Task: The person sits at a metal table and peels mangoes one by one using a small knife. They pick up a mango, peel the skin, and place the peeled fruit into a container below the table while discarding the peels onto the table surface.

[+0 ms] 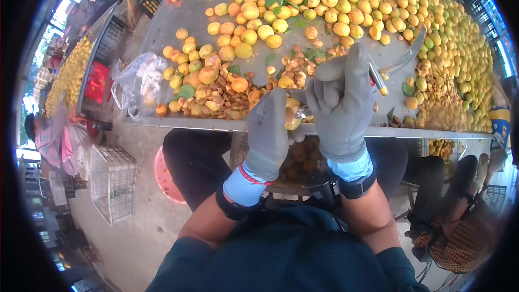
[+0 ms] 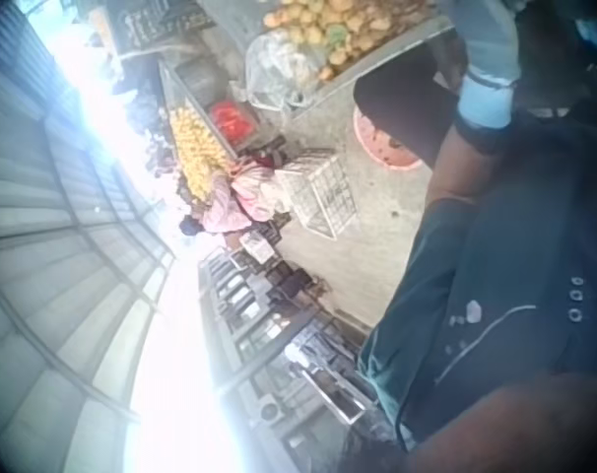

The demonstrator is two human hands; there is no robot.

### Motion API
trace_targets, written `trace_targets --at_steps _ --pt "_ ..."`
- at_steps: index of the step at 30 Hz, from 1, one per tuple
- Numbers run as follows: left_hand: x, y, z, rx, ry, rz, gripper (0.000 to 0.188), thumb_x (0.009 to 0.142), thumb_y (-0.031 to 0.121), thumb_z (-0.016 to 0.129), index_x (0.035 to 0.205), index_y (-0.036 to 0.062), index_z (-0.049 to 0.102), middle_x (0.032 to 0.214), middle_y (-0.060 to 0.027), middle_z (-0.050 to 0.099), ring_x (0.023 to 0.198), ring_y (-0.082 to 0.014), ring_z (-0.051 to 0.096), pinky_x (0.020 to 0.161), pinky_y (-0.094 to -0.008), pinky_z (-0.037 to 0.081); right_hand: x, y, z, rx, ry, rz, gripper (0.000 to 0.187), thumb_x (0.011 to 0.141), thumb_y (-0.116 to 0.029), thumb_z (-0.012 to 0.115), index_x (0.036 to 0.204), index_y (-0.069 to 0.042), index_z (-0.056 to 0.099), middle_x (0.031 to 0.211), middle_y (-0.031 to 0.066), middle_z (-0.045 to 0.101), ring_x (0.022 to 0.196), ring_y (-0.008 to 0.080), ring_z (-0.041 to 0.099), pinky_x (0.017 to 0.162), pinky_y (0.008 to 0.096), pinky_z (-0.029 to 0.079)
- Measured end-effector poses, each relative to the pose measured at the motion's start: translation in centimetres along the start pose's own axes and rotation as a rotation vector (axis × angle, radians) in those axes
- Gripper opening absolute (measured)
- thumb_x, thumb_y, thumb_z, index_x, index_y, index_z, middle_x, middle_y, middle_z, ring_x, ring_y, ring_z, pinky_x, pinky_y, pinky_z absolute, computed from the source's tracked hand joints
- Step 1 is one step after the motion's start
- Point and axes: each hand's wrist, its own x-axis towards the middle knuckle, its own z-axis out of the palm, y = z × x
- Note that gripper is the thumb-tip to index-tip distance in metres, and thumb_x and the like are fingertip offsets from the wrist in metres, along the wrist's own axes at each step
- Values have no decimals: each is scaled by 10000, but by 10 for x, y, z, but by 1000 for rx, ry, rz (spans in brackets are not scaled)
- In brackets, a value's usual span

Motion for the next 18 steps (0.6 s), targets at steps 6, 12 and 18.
trace_targets --at_steps 6,12,18 --pt "9 -31 -2 453 81 588 334 1003 326 452 913 15 535 779 -42 571 529 -108 546 439 -226 441 -7 12 11 -554 67 -445 241 1010 -239 484 1024 -4 537 580 -15 327 499 83 377 485 256 412" --pt "8 -21 0 264 -7 412 322 999 293 453 883 9 549 739 -21 550 577 -98 550 443 -233 431 -2 15 7 -268 29 -206 295 1013 -327 454 876 -69 493 565 -31 325 488 83 344 486 228 369" --pt "22 -16 12 51 -15 89 325 994 280 451 834 23 571 622 17 513 600 -94 545 479 -241 430 15 15 -1 61 14 -104 365 1020 -359 431 744 -120 429 527 -47 283 435 71 285 423 242 254"
